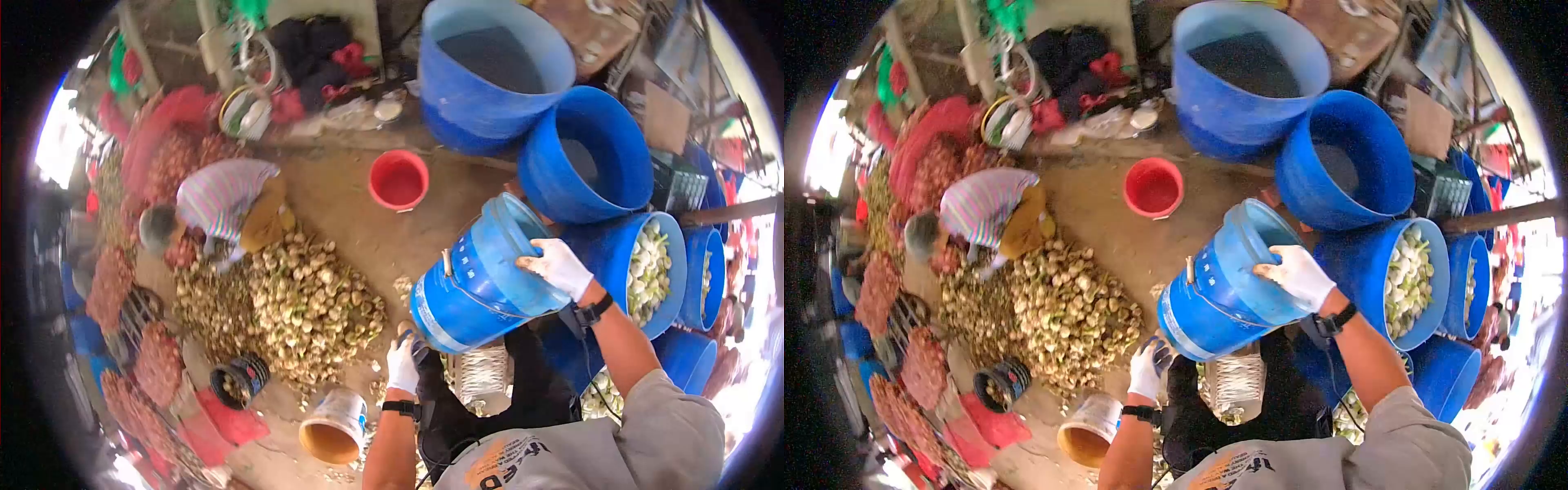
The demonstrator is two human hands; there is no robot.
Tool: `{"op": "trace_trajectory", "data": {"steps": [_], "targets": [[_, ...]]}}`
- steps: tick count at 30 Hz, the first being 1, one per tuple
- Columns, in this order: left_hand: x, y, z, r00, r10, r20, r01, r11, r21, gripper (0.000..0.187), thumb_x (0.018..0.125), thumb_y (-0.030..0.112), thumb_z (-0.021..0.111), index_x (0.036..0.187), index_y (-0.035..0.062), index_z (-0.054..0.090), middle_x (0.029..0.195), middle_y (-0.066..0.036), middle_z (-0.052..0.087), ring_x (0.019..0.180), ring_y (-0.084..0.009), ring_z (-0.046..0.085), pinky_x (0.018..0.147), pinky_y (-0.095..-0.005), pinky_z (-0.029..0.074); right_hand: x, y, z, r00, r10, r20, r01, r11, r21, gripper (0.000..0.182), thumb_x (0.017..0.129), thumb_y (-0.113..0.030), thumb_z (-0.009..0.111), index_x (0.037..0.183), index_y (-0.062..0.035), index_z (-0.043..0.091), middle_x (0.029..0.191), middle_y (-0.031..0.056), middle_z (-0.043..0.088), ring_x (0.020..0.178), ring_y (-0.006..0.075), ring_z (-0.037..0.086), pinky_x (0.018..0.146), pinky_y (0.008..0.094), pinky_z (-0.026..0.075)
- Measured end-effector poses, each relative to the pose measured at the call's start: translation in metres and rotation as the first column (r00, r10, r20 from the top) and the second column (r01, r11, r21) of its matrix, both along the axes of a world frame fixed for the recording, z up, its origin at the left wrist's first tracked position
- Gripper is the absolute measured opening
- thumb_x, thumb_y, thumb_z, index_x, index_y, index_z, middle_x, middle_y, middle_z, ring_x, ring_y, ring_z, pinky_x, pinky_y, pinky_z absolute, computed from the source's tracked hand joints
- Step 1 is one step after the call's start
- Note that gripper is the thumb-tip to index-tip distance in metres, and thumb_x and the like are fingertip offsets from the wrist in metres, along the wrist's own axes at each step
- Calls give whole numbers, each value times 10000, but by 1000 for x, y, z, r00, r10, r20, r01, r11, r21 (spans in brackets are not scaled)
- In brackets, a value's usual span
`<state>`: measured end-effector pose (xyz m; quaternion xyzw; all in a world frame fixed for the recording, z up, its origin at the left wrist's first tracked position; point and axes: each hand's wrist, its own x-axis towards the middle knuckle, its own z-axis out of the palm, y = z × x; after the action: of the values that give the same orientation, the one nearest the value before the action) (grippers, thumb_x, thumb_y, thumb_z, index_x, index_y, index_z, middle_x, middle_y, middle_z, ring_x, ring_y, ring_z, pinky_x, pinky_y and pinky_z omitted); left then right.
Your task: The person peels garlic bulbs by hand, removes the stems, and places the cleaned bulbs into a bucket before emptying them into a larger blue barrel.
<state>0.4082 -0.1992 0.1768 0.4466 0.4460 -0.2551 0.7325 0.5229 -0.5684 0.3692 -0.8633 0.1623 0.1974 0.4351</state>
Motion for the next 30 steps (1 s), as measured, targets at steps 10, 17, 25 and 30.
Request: {"op": "trace_trajectory", "data": {"steps": [10,17,25,30], "targets": [[-137,195,-7,856,505,-109,-491,861,130,252,1025,269,630,1188,78,645,1005,-74,691,856,-236,680,758,-362,581,44,242,-174,794,607,-45,-586,742,-327,386,933,-446,647,1013,-75,716,1053,190,707,1042,376,692,904,476,529],[-175,173,-3,854,504,-127,-473,855,214,343,1045,230,640,1293,-6,628,1076,-124,727,873,-230,727,790,-371,615,76,309,-281,469,883,-16,-794,414,-445,264,948,-358,638,1000,-103,683,998,124,664,991,320,675,820,468,549],[-96,113,-22,811,575,-112,-550,813,192,387,1076,235,582,1325,-60,606,1156,-163,722,989,-242,733,860,-349,615,109,314,-395,102,994,-37,-805,61,-590,104,860,-206,654,945,-155,686,980,67,637,959,267,644,772,428,535],[-80,103,-72,796,599,-87,-602,799,-13,414,1054,230,605,1329,-78,591,1148,-170,706,955,-247,724,899,-381,598,99,303,-431,149,969,-199,-759,-17,-651,138,883,-259,670,974,-155,669,979,78,615,971,280,623,789,442,489]]}}
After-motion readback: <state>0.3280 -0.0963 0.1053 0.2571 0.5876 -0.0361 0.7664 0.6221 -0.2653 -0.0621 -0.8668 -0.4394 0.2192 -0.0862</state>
